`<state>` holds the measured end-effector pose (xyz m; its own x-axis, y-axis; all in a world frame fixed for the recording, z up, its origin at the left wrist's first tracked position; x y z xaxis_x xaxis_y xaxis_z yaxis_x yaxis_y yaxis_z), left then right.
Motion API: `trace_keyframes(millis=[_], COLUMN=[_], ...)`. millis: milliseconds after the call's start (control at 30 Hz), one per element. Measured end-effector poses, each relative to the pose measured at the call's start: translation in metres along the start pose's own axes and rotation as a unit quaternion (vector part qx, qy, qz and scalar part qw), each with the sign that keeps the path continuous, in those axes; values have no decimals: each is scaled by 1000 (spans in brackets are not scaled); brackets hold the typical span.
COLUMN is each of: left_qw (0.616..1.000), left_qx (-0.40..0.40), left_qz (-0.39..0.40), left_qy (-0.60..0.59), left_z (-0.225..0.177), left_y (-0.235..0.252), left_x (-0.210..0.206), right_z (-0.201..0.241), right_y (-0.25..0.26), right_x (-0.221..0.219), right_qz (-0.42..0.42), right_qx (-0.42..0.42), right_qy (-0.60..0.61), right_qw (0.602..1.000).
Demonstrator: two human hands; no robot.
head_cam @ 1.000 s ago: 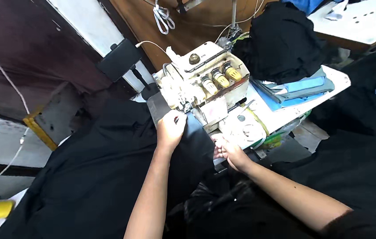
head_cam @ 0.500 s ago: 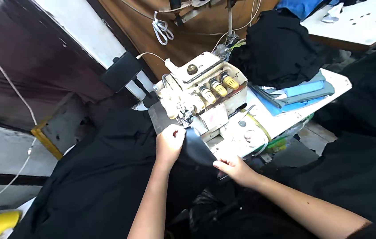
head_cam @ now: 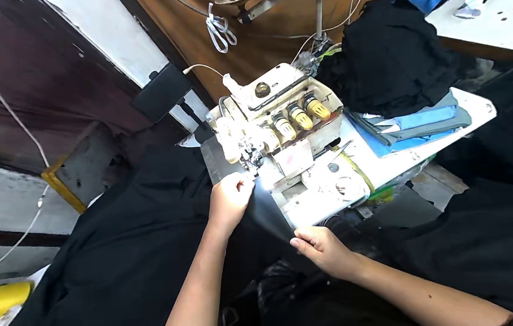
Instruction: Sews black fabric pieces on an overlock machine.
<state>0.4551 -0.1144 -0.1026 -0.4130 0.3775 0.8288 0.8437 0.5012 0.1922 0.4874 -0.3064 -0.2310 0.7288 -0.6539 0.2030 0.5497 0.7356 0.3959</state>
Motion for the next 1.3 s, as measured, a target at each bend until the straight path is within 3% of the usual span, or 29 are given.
trace_keyframes(millis=[300, 467, 633, 733, 1000, 1100, 1200, 1300], left_qw=[999, 959, 956, 968, 974, 975, 978, 958], left_qx=[-8, -156, -89, -36, -12, 17, -1, -158], left_qz=[-10, -119, -89, -24, 46, 79, 26, -134], left_qy=[40, 205, 266, 248, 221, 207, 206, 199], left_z=[-6, -7, 0, -5, -8, -9, -4, 4], left_y=[-2, -26, -42, -29, -17, -10, -17, -43], left_x=[-7, -26, -42, -36, -29, -27, -31, -44], right_z=[-3, -6, -4, 0, -1, -2, -1, 4], right_y=[1, 2, 12, 19, 21, 22, 22, 20], right_x=[1, 1, 5, 8, 8, 9, 13, 16], right_qz=[-18, -21, -24, -19, -41, -37, -12, 7], right_qx=[0, -8, -32, -55, -67, -108, -114, -121], right_qy=[-23, -22, -26, -19, 7, 19, 25, 33], right_qw=[1000, 1000, 999, 998, 997, 993, 993, 992])
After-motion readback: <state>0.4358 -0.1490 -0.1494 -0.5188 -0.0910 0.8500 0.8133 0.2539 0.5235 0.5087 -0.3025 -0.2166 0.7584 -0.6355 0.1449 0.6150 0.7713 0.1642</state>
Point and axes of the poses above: each hand's wrist, its own y-axis towards the middle knuckle, its own x-axis out of the back of the hand, z = x × y, the point moved 3 cm from there along y, towards the middle knuckle, and after that the axes turned 2 degrees about -z, right-handed, at the moved point
